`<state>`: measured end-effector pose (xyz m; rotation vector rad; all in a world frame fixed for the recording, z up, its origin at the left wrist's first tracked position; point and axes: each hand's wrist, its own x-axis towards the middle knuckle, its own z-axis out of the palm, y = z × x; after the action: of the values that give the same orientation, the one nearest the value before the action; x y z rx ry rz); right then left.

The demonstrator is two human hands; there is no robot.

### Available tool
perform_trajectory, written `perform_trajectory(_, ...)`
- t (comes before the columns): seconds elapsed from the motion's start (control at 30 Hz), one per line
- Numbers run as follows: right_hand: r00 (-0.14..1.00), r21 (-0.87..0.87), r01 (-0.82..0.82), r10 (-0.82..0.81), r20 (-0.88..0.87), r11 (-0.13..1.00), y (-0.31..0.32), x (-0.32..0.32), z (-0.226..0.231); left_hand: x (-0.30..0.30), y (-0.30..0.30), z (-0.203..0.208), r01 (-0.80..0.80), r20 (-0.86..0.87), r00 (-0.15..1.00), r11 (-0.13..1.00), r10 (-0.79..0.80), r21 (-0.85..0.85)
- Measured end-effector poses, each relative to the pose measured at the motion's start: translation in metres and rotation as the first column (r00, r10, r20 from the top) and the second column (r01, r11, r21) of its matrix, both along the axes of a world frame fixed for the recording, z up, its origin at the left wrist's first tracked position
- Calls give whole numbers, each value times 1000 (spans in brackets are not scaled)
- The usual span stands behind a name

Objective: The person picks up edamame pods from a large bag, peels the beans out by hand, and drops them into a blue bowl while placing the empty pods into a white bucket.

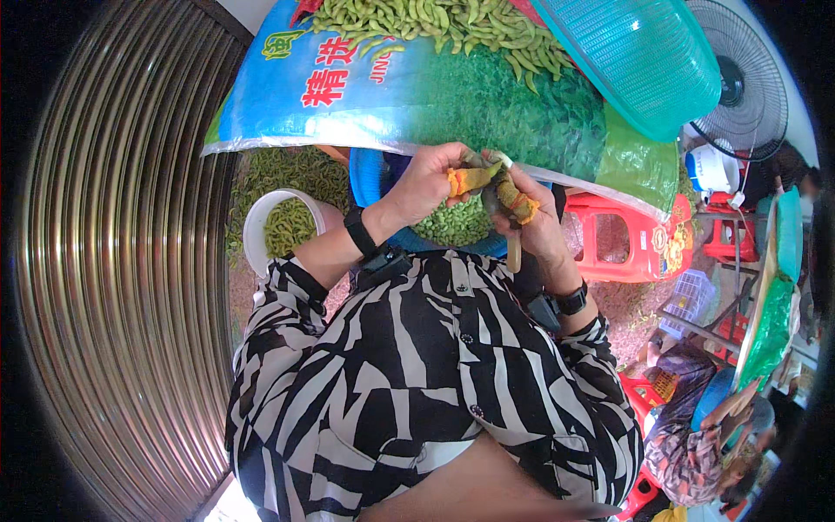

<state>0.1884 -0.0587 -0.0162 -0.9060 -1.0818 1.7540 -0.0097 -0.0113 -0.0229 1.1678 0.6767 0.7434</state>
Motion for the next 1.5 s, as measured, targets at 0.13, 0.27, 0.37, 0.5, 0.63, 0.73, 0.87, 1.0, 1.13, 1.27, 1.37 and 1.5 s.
perform_trajectory(0.13, 992, -12, -40, 39, -121, 999, -4, 0, -5, 4, -4, -1, -49, 32, 998, 998, 50, -27)
perform_trajectory(0.27, 974, -39, -59, 49, -221, 997, -7, -1, -3, 8, -8, 2, -105, 58, 993, 994, 104, 8)
perform_trajectory(0.37, 977, -75, -50, 33, -209, 996, -9, 2, -4, 10, -9, 2, -119, 104, 988, 993, 116, 24)
perform_trajectory(0.5, 973, -49, -62, 49, -227, 997, -11, 5, -6, 12, -9, 3, -126, 126, 984, 992, 122, 30)
perform_trajectory(0.63, 982, -18, -23, 20, -188, 1000, -12, 4, -3, 11, -11, 8, -103, 117, 988, 995, 102, -1)
perform_trajectory(0.73, 989, 30, 38, -33, -146, 999, -13, 1, -11, 10, -11, 3, -129, 139, 982, 992, 127, 8)
perform_trajectory(0.87, 990, 42, 69, -63, -124, 997, -10, 0, -16, 9, -8, -2, -59, 187, 978, 978, 97, -201)
perform_trajectory(1.0, 964, 10, -21, 23, -264, 1000, -3, 6, -35, 10, -4, -13, 199, 475, 874, 819, 99, -538)
perform_trajectory(1.13, 904, 651, -72, -227, 363, 756, 4, 11, -36, 11, -4, -19, 271, 472, 869, 654, 149, -706)
perform_trajectory(1.27, 865, 674, -139, -242, 439, 726, 9, 16, -46, 16, -8, -22, 54, 307, 937, 801, 166, -597)
perform_trajectory(1.37, 916, 445, 101, -258, 308, 890, 2, 1, -39, 16, -10, -21, -62, 183, 969, 883, 165, -465)
perform_trajectory(1.5, 926, 392, 169, -282, 252, 905, 5, -5, -46, 10, -9, -12, -91, 152, 971, 878, 182, -469)
